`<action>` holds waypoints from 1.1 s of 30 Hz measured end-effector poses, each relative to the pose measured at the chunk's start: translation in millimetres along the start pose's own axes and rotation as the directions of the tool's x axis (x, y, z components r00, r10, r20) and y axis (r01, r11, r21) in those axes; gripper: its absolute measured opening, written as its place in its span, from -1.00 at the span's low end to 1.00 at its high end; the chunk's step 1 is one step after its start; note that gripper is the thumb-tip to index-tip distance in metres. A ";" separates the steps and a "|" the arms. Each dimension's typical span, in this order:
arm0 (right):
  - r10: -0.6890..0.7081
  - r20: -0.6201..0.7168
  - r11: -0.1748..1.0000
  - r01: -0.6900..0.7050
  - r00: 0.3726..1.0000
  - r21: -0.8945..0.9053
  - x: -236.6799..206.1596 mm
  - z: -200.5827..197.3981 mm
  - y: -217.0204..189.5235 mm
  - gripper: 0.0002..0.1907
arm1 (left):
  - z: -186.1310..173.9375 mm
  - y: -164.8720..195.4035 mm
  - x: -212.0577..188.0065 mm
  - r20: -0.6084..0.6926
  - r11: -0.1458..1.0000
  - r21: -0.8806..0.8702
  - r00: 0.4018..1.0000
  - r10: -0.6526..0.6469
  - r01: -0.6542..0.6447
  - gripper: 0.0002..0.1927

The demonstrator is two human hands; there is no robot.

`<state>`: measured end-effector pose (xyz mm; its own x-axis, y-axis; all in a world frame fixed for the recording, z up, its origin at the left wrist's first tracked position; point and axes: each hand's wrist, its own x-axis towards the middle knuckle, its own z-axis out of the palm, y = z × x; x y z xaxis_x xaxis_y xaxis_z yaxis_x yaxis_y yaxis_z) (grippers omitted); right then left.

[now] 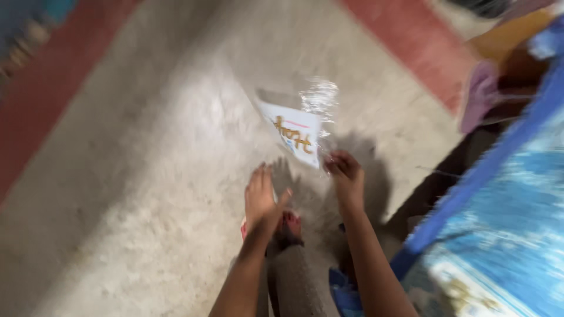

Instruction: The person packs folded clothes in plastic bags into cardboard boxes. They place several items into one box, close it, and write on the lid with a marker. Then they open another box and begin placing more clothes inside.

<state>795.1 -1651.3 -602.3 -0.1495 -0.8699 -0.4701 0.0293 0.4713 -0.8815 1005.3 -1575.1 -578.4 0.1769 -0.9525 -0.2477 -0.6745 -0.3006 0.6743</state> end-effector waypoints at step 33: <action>-0.010 -0.954 0.785 0.593 0.301 0.179 -884.4 -366.2 -328.8 -0.33 | -83.9 640.6 -680.8 0.523 0.463 -0.852 -0.351 0.777 -0.245 -0.32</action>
<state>555.8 -983.7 119.7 -0.9878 -0.1273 -0.0899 0.1112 -0.1717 -0.9788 512.9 -1123.2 80.6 -0.9609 0.1256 0.2468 0.2550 0.0536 0.9655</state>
